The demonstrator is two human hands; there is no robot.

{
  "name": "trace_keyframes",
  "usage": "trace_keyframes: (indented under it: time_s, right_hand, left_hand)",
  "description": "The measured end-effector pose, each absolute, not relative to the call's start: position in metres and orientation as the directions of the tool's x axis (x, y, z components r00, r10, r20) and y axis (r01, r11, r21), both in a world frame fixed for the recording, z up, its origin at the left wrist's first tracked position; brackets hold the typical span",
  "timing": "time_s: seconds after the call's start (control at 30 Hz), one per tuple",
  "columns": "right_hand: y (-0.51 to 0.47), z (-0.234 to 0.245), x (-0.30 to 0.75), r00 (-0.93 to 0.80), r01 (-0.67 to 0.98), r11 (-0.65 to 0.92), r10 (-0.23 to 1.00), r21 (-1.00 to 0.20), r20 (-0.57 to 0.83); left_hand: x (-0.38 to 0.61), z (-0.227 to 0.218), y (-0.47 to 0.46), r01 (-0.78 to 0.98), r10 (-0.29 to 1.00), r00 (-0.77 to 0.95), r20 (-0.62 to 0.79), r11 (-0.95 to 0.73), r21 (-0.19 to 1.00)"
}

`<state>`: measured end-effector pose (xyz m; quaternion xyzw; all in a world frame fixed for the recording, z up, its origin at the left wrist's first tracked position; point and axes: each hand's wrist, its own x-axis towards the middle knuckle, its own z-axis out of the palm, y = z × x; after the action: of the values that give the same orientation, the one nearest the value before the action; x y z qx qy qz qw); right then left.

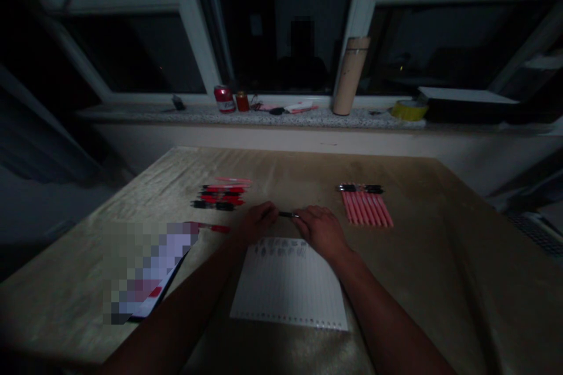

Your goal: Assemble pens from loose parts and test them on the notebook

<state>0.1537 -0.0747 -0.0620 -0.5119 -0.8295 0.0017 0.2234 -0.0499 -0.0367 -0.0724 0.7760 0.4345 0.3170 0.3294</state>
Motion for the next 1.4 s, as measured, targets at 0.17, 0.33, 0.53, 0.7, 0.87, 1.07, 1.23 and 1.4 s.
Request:
trace_keyframes:
  time_s: [0.17,0.33,0.53,0.7,0.87,1.07,1.23,1.4]
  right_hand:
    - [-0.0759,-0.0613,0.1537,-0.376,0.848,0.478,0.846,-0.228,0.378]
    - [-0.0758,-0.0629,0.1545,-0.363,0.853,0.470,0.847,-0.229,0.387]
    - [-0.0761,-0.0618,0.1534,-0.359,0.859,0.462,0.850,-0.220,0.385]
    - [-0.0761,-0.0611,0.1526,-0.364,0.850,0.472,0.848,-0.235,0.384]
    - [-0.0763,-0.0613,0.1538,-0.360,0.846,0.475,0.845,-0.243,0.396]
    - [-0.0770,-0.0604,0.1540,-0.351,0.848,0.467,0.849,-0.251,0.396]
    - [-0.0775,-0.0591,0.1536,-0.353,0.845,0.472,0.845,-0.251,0.402]
    - [-0.0775,-0.0594,0.1544,-0.345,0.836,0.472,0.848,-0.279,0.402]
  left_hand:
    - [-0.0478,-0.0716,-0.0374,0.495,0.892,0.403,0.205,-0.401,0.770]
    - [-0.0486,-0.0689,-0.0387,0.464,0.892,0.394,0.223,-0.402,0.789]
    - [-0.0496,-0.0736,-0.0360,0.452,0.873,0.422,0.245,-0.437,0.778]
    - [-0.0478,-0.0741,-0.0352,0.510,0.888,0.394,0.235,-0.424,0.748]
    - [-0.0475,-0.0702,-0.0362,0.522,0.892,0.394,0.223,-0.416,0.744]
    - [-0.0477,-0.0706,-0.0365,0.514,0.897,0.378,0.229,-0.409,0.754]
    - [-0.0488,-0.0720,-0.0351,0.505,0.906,0.363,0.218,-0.388,0.771]
    - [-0.0509,-0.0728,-0.0334,0.496,0.906,0.340,0.251,-0.399,0.771]
